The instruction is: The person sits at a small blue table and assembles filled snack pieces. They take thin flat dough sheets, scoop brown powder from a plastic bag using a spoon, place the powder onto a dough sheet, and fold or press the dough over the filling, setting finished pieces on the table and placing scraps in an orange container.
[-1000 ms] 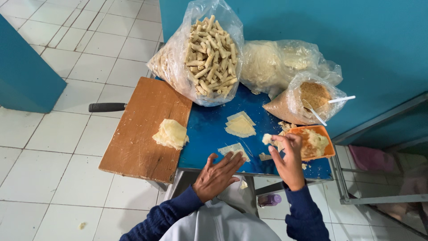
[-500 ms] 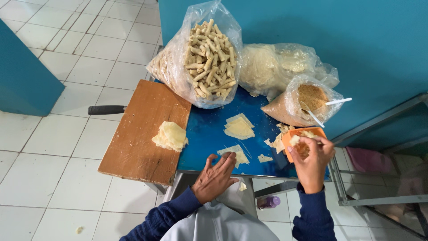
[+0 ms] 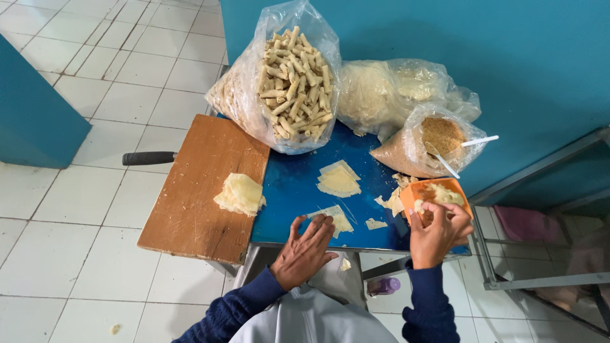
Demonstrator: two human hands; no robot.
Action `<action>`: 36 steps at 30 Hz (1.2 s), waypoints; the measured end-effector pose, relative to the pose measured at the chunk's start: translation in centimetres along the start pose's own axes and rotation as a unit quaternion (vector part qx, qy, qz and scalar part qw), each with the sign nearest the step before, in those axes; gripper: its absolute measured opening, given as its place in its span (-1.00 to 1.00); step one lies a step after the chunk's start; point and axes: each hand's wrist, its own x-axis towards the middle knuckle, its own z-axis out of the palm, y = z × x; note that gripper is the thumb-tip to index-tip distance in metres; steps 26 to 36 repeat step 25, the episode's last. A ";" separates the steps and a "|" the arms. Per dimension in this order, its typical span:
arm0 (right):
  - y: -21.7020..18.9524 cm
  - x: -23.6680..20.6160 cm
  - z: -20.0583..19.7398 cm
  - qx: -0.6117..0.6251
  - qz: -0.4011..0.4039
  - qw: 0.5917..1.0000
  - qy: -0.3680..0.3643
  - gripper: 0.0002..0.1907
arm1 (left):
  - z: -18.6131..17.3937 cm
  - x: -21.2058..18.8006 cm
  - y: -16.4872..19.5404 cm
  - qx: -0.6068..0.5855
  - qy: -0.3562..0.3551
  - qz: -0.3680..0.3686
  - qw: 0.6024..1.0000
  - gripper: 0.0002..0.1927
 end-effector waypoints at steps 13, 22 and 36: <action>-0.5 -1.9 0.8 0.014 0.026 0.999 0.029 -0.63 | 0.4 -0.2 -0.1 0.005 0.010 0.001 1.000 -0.39; 0.3 -1.6 2.5 0.136 0.071 0.988 0.026 -0.68 | 0.2 -0.1 0.1 0.004 -0.017 -0.017 1.000 -0.37; -1.4 -2.0 1.1 0.097 -0.007 0.994 0.054 -0.69 | -0.1 -0.1 0.1 -0.018 -0.069 -0.037 0.997 -0.39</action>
